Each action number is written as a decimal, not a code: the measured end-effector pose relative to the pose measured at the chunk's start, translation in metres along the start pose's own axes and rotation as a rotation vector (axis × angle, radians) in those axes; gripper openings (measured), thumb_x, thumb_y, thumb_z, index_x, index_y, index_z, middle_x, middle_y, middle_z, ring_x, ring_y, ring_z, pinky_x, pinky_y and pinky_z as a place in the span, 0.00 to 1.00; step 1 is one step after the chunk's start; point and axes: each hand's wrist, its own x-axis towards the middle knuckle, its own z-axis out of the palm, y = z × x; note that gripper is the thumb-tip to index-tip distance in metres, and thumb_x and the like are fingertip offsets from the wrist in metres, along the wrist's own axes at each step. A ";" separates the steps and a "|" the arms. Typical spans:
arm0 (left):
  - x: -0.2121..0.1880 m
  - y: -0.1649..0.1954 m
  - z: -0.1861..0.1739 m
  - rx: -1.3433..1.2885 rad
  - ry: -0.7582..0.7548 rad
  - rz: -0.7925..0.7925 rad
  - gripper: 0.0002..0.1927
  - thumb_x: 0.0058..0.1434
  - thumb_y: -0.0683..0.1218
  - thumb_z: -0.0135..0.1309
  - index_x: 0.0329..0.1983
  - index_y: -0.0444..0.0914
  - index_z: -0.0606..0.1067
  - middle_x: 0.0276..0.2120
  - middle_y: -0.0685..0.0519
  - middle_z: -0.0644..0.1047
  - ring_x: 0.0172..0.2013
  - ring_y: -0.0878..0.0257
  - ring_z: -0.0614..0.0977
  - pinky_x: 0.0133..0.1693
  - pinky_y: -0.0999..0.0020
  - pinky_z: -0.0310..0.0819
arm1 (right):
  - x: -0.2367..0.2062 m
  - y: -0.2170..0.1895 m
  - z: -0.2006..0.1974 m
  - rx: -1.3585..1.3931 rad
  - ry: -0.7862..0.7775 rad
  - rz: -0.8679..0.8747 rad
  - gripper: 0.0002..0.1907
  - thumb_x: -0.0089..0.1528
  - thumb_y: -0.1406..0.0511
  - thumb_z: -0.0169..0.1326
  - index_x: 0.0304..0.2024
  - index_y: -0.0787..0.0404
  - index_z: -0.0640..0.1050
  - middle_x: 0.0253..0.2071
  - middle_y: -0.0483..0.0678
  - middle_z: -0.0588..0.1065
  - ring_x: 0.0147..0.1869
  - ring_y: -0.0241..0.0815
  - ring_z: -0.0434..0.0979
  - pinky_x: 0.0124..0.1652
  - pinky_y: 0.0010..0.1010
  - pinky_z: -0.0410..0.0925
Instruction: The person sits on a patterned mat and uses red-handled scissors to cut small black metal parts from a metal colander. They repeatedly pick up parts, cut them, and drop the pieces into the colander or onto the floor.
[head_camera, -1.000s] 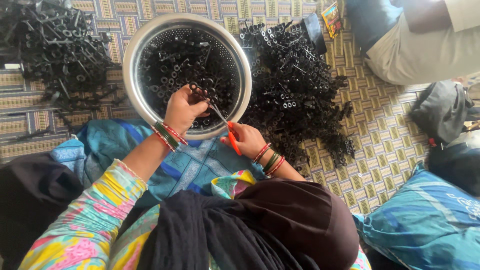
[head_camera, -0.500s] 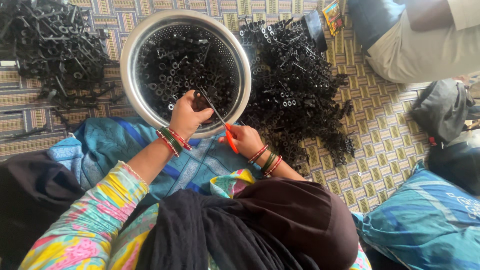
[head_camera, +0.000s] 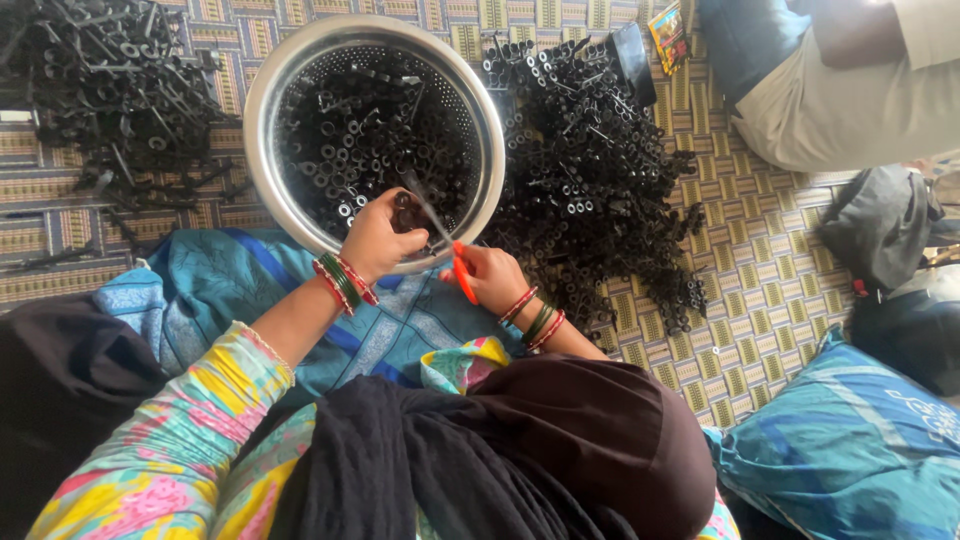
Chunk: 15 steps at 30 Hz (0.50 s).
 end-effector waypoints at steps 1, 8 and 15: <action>-0.001 0.001 0.000 0.068 -0.014 0.010 0.13 0.52 0.41 0.60 0.42 0.36 0.77 0.34 0.53 0.82 0.35 0.67 0.83 0.40 0.70 0.77 | 0.000 -0.001 -0.002 0.042 0.015 -0.016 0.23 0.57 0.49 0.65 0.40 0.61 0.80 0.21 0.51 0.73 0.25 0.51 0.74 0.29 0.41 0.65; -0.002 -0.004 -0.001 0.142 -0.077 0.007 0.10 0.52 0.42 0.55 0.38 0.36 0.79 0.31 0.53 0.83 0.34 0.65 0.84 0.40 0.69 0.78 | 0.000 -0.003 0.000 0.111 -0.006 0.021 0.22 0.58 0.51 0.65 0.37 0.63 0.81 0.19 0.48 0.73 0.22 0.41 0.73 0.26 0.35 0.65; 0.006 -0.003 -0.012 -0.505 -0.102 -0.367 0.06 0.64 0.40 0.54 0.44 0.38 0.74 0.31 0.57 0.75 0.29 0.68 0.77 0.35 0.69 0.79 | 0.004 0.005 0.003 0.648 -0.179 0.111 0.20 0.67 0.53 0.55 0.31 0.62 0.75 0.21 0.39 0.73 0.24 0.28 0.67 0.25 0.22 0.61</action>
